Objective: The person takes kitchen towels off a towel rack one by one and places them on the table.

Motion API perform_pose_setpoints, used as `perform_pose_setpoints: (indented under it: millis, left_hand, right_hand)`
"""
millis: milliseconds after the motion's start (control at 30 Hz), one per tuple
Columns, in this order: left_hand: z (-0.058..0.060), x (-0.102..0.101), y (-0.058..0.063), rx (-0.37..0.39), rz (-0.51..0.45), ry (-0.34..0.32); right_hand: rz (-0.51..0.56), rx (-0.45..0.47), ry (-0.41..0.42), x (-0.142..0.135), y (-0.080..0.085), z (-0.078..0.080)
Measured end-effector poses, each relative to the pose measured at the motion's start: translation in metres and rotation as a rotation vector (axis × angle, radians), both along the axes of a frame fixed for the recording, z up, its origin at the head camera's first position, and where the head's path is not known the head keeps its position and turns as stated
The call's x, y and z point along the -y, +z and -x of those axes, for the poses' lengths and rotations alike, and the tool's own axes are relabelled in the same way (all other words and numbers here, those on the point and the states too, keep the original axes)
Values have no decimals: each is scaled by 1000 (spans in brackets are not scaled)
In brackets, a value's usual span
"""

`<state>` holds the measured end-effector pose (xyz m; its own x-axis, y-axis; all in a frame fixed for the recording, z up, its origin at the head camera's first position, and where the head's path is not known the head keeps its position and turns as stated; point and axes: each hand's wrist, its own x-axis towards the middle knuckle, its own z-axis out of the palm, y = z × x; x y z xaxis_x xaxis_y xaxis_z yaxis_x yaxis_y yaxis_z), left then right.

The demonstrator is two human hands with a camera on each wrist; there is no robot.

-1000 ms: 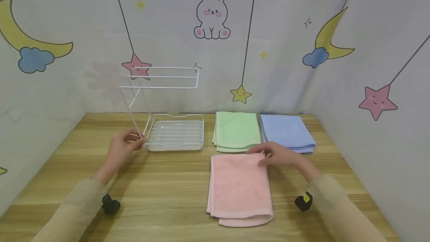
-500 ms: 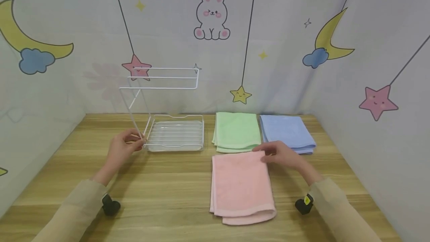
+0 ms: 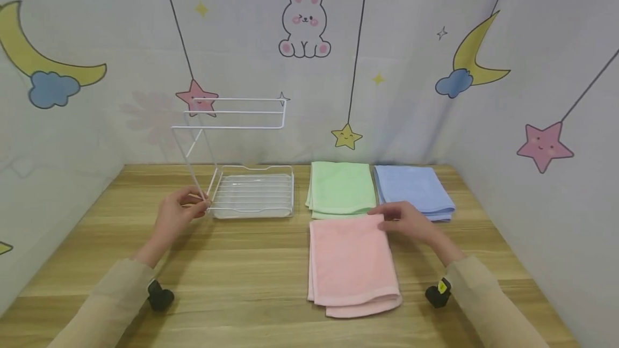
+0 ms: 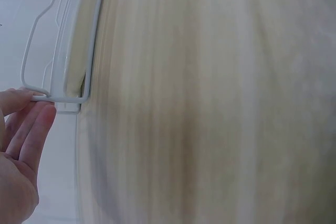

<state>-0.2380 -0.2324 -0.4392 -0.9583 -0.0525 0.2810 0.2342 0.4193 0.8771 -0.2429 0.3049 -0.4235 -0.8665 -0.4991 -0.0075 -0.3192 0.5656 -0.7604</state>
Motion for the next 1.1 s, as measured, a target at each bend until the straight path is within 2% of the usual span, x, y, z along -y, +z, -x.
perform_pose_setpoints:
  millis: [400,933,1000,1100]
  left_hand:
    - [2,1,-3,0,-9,-1]
    - [-1,-1,3,25,10,21]
    - [-1,-1,3,22,13,23]
    - [0,-1,2,18,6,9]
  right_hand:
    - [-5,-2,-11,-1,-3,1]
    - [-11,3,-6,-2,-6,4]
    - [-24,-6,-5,-2,-5,3]
    - [-100,-54,11,-2,4,-1]
